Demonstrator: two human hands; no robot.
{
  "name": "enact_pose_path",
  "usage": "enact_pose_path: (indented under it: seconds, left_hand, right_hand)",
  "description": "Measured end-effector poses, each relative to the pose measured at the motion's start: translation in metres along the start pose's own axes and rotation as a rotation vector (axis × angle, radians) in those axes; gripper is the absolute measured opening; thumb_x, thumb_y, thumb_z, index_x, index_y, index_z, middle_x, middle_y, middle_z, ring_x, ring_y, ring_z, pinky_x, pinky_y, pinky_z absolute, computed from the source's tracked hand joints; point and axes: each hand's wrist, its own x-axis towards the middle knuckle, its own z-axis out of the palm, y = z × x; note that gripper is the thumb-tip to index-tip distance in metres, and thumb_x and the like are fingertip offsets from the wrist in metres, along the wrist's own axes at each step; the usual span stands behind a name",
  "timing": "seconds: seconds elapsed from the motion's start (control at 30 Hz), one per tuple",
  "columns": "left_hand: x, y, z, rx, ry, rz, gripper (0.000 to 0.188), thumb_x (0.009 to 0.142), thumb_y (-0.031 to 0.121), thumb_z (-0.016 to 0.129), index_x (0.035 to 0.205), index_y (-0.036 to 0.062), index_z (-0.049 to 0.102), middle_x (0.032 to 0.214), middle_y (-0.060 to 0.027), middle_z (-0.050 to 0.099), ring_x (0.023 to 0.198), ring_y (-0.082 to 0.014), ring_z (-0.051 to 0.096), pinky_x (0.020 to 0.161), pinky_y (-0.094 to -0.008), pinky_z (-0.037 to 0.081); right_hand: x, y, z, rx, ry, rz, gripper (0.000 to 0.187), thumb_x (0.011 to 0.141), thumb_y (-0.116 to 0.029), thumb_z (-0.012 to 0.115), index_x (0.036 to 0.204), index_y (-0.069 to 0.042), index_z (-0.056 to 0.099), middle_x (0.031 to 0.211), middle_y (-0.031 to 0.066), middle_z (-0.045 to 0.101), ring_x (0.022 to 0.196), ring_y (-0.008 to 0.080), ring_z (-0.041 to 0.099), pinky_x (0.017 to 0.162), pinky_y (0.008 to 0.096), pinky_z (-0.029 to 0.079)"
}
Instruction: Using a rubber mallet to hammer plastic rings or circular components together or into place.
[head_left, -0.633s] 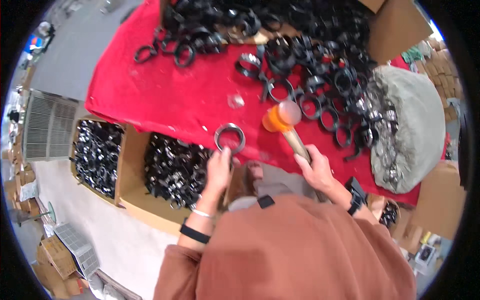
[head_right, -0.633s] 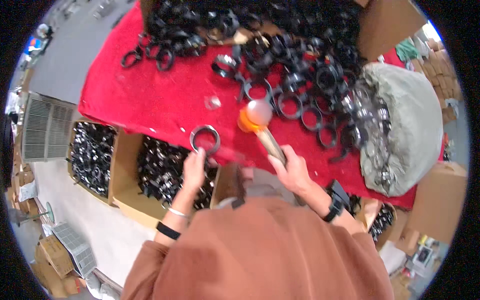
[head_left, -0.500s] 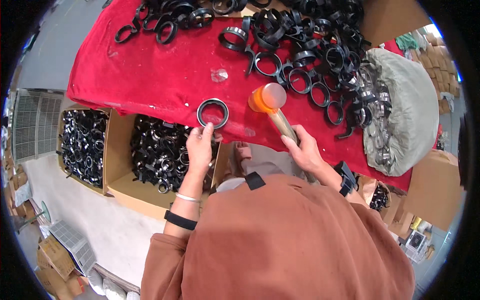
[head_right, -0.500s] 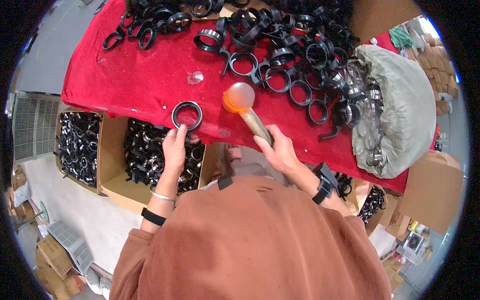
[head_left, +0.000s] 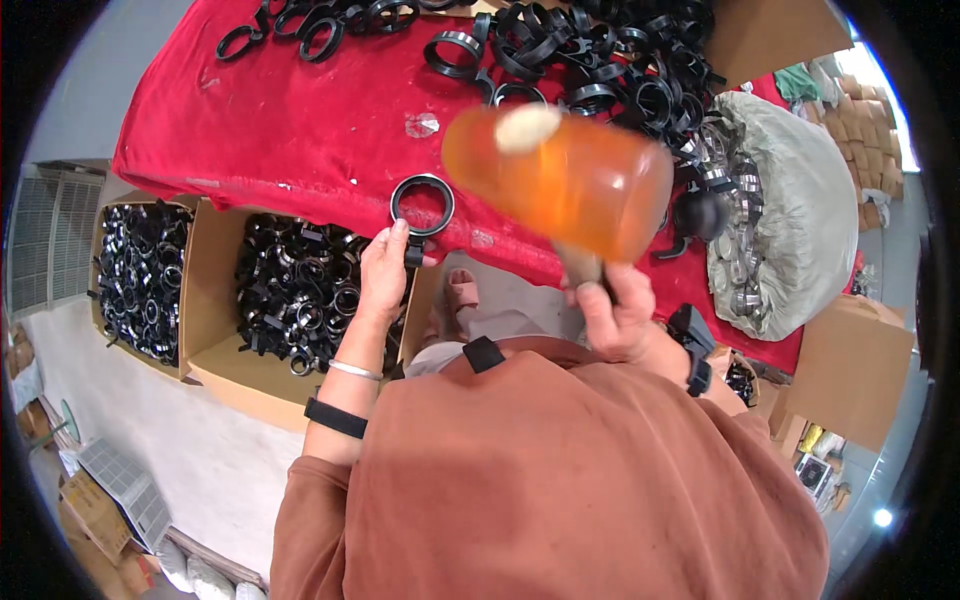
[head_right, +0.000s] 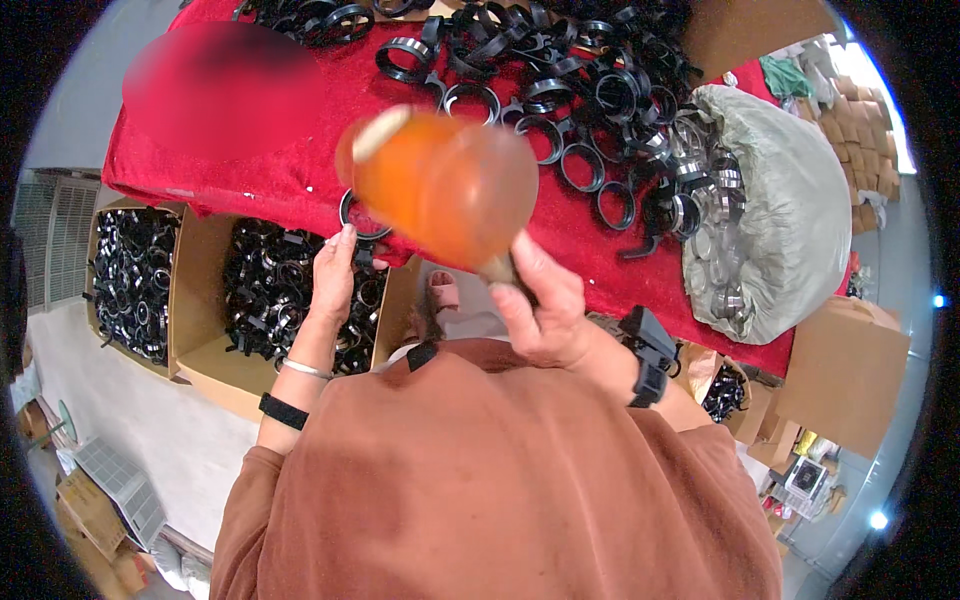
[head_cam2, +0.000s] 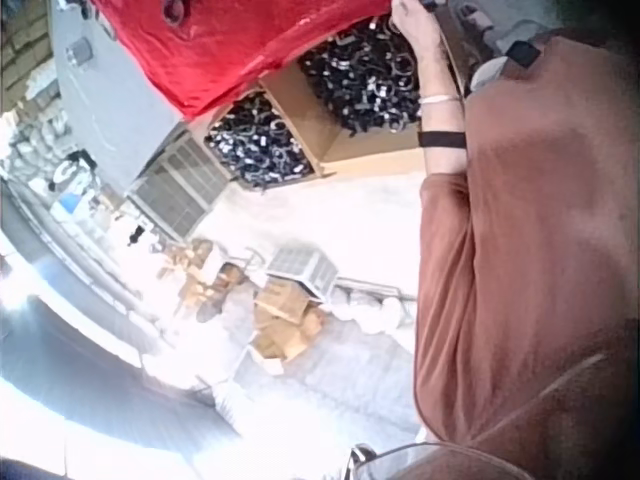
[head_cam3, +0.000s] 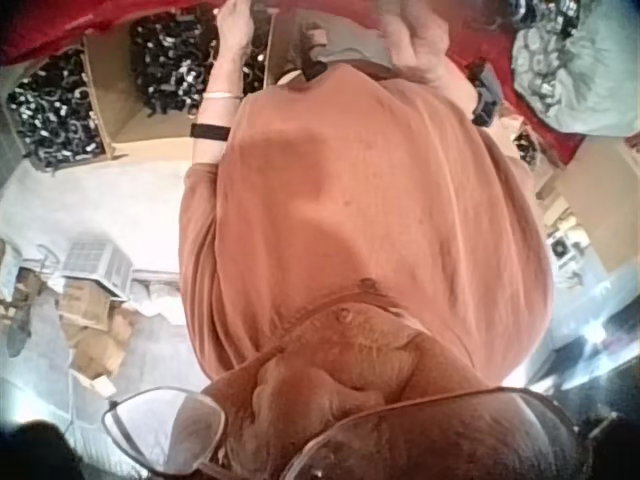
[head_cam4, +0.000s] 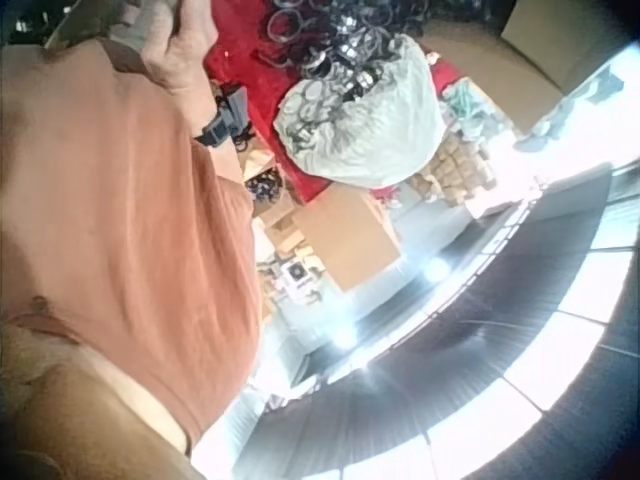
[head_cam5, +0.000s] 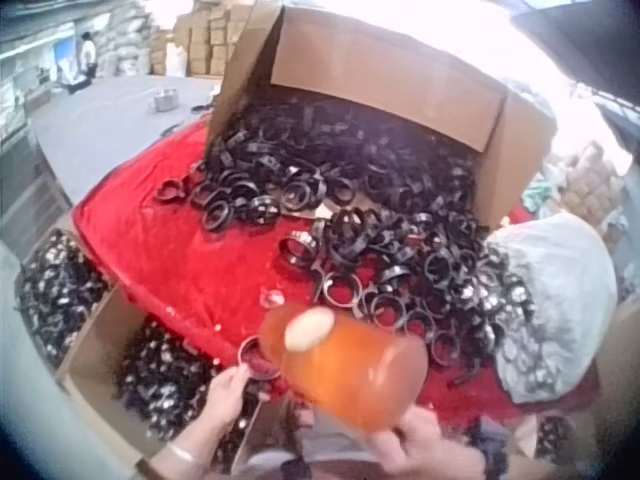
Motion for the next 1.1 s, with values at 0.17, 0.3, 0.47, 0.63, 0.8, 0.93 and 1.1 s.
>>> enact_pose_path:
  seconds: [0.17, 0.3, 0.47, 0.63, 0.8, 0.93, 1.1]
  left_hand:
    - [0.017, -0.013, -0.006, 0.099, 0.074, 0.228, 0.032, 0.095, 0.031, 0.046, 0.085, 0.0028, 0.057, 0.079, -0.0036, 0.063, 0.064, -0.0085, 0.055, 0.061, -0.0246, 0.046]
    - [0.004, -0.005, -0.002, -0.006, -0.01, 0.087, 0.037, 0.095, 0.034, 0.044, 0.086, 0.0011, 0.058, 0.076, -0.0066, 0.063, 0.064, -0.0133, 0.059, 0.061, -0.026, 0.048]
    - [0.001, -0.005, -0.002, 0.001, -0.005, 0.078, 0.037, 0.093, 0.035, 0.047, 0.086, 0.0004, 0.058, 0.076, -0.0067, 0.063, 0.067, -0.0121, 0.058, 0.064, -0.0266, 0.047]
    - [0.017, -0.027, -0.005, 0.089, 0.057, 0.069, 0.037, 0.093, 0.035, 0.049, 0.081, 0.0014, 0.06, 0.073, -0.0011, 0.058, 0.068, -0.0088, 0.05, 0.065, -0.026, 0.042]
    - [0.007, -0.013, -0.001, -0.153, 0.033, -0.001, 0.031, 0.092, 0.032, 0.052, 0.083, 0.003, 0.058, 0.071, -0.0052, 0.061, 0.065, -0.0143, 0.06, 0.063, -0.0262, 0.048]
    - [0.003, -0.007, 0.002, -0.195, 0.028, 0.002, 0.031, 0.092, 0.033, 0.053, 0.083, 0.0035, 0.057, 0.072, -0.0058, 0.061, 0.063, -0.0141, 0.06, 0.061, -0.0264, 0.049]
    - [0.01, -0.012, -0.007, -0.167, -0.013, 0.026, 0.031, 0.091, 0.033, 0.053, 0.082, 0.0038, 0.056, 0.073, -0.0066, 0.061, 0.063, -0.0138, 0.06, 0.059, -0.0261, 0.049]
  right_hand:
    - [0.0, 0.03, 0.024, -0.302, -0.345, 0.084, 0.054, 0.086, -0.015, 0.057, 0.136, -0.012, 0.037, 0.084, 0.0193, 0.056, 0.07, 0.0366, 0.057, 0.061, 0.0426, 0.047]
    - [0.048, -0.014, 0.014, -0.176, -0.253, -0.02, 0.054, 0.086, -0.012, 0.057, 0.136, -0.007, 0.037, 0.085, 0.0189, 0.059, 0.073, 0.0331, 0.06, 0.066, 0.0365, 0.049]
    - [0.082, -0.048, 0.03, 0.026, 0.115, -0.175, 0.054, 0.085, -0.008, 0.056, 0.136, -0.005, 0.037, 0.093, 0.0208, 0.06, 0.078, 0.0283, 0.062, 0.074, 0.0353, 0.05]
    - [0.103, 0.01, 0.051, -0.232, -0.197, 0.046, 0.041, 0.089, -0.021, 0.052, 0.126, -0.002, 0.046, 0.086, 0.0289, 0.059, 0.075, 0.0441, 0.059, 0.064, 0.0473, 0.049]
    - [0.115, -0.037, 0.02, -0.094, -0.145, 0.129, 0.046, 0.092, -0.014, 0.049, 0.137, -0.01, 0.038, 0.087, 0.001, 0.057, 0.058, 0.0085, 0.047, 0.056, 0.0242, 0.045]
    - [0.068, -0.021, 0.021, 0.056, -0.034, 0.416, 0.043, 0.092, -0.016, 0.048, 0.134, -0.008, 0.041, 0.122, 0.0174, 0.055, 0.112, 0.0262, 0.054, 0.09, 0.0337, 0.043]
    - [0.061, 0.01, 0.01, -0.162, -0.246, 0.497, 0.045, 0.091, -0.016, 0.049, 0.134, -0.007, 0.04, 0.106, 0.0194, 0.062, 0.097, 0.0218, 0.06, 0.084, 0.034, 0.045]
